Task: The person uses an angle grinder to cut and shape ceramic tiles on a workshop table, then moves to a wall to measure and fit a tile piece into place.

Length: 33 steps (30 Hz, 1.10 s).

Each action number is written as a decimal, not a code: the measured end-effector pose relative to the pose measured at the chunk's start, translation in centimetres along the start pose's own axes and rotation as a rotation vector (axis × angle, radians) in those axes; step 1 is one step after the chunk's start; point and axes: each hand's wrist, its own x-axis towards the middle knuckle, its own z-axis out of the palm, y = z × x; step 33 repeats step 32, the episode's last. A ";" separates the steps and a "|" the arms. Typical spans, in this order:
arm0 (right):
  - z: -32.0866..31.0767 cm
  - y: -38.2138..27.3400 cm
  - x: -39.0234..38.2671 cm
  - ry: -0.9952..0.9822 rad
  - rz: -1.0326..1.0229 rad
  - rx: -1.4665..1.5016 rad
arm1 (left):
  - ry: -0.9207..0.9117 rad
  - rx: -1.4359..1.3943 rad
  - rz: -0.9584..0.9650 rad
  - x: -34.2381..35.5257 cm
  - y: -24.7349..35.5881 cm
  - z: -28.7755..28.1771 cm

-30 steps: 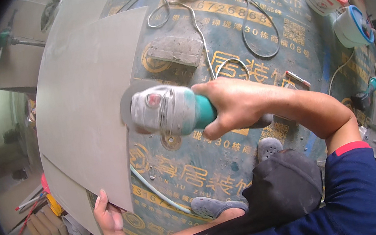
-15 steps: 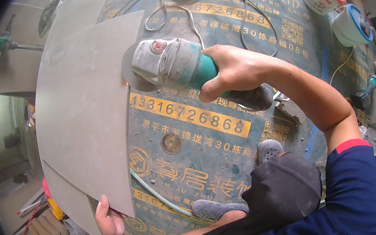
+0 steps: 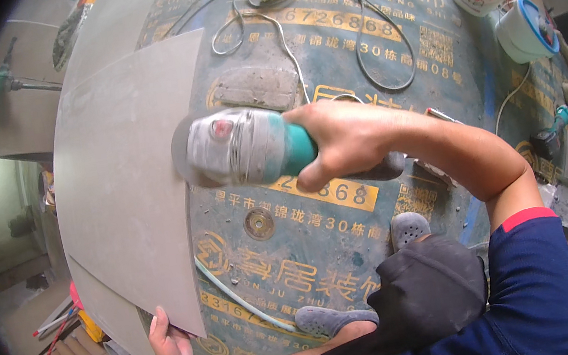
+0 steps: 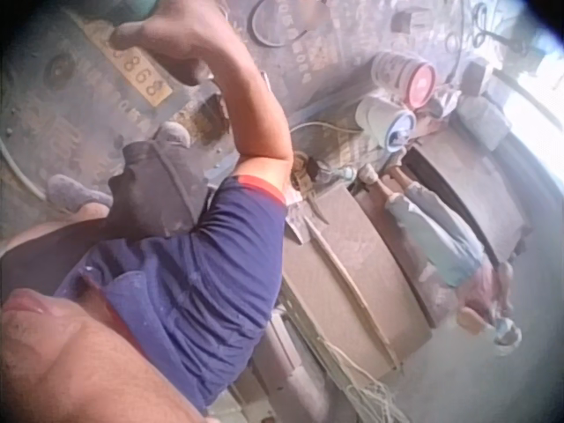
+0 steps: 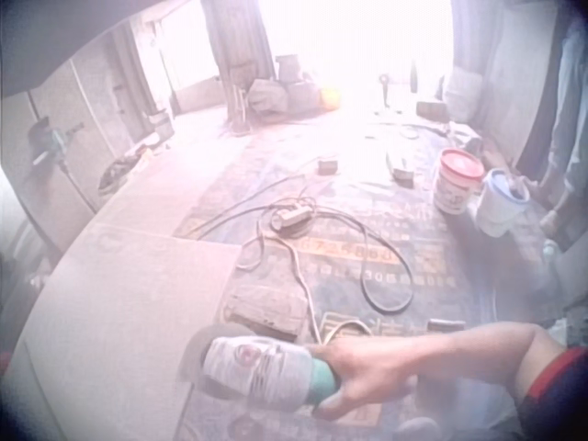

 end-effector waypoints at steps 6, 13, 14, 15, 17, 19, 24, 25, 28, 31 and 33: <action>-2.8 1.7 1.0 0.124 0.049 0.136 | -0.009 -0.013 -0.005 -0.2 0.3 0.5; -0.7 -0.1 0.3 -0.001 0.027 0.038 | -0.029 -0.035 -0.015 -0.2 0.2 -0.1; -0.2 -0.3 -0.1 -0.020 0.004 0.009 | -0.017 -0.039 -0.009 -0.2 0.2 0.0; 0.2 -0.2 -0.3 -0.026 -0.032 -0.028 | -0.020 -0.036 -0.004 -0.2 0.3 0.0; 0.6 0.3 -0.3 -0.045 -0.060 -0.074 | -0.060 -0.050 -0.005 -0.2 0.5 0.2; 0.1 -0.1 -0.1 -0.027 -0.030 -0.040 | 0.036 -0.064 0.022 -0.2 0.2 1.3; -2.3 1.9 1.2 0.067 -0.001 0.071 | 0.140 -0.102 0.043 -0.1 0.1 1.7; -2.8 2.2 1.4 0.084 0.035 0.102 | 0.143 -0.105 0.043 -0.1 0.1 1.7; -4.3 3.1 2.0 0.129 0.019 0.137 | 0.144 -0.109 0.043 0.0 0.0 1.7; -4.2 3.0 2.1 0.129 0.004 0.104 | 0.143 -0.104 0.038 0.2 -0.1 1.5; -3.8 2.9 2.0 0.123 -0.007 0.078 | 0.142 -0.101 0.035 0.2 -0.1 1.3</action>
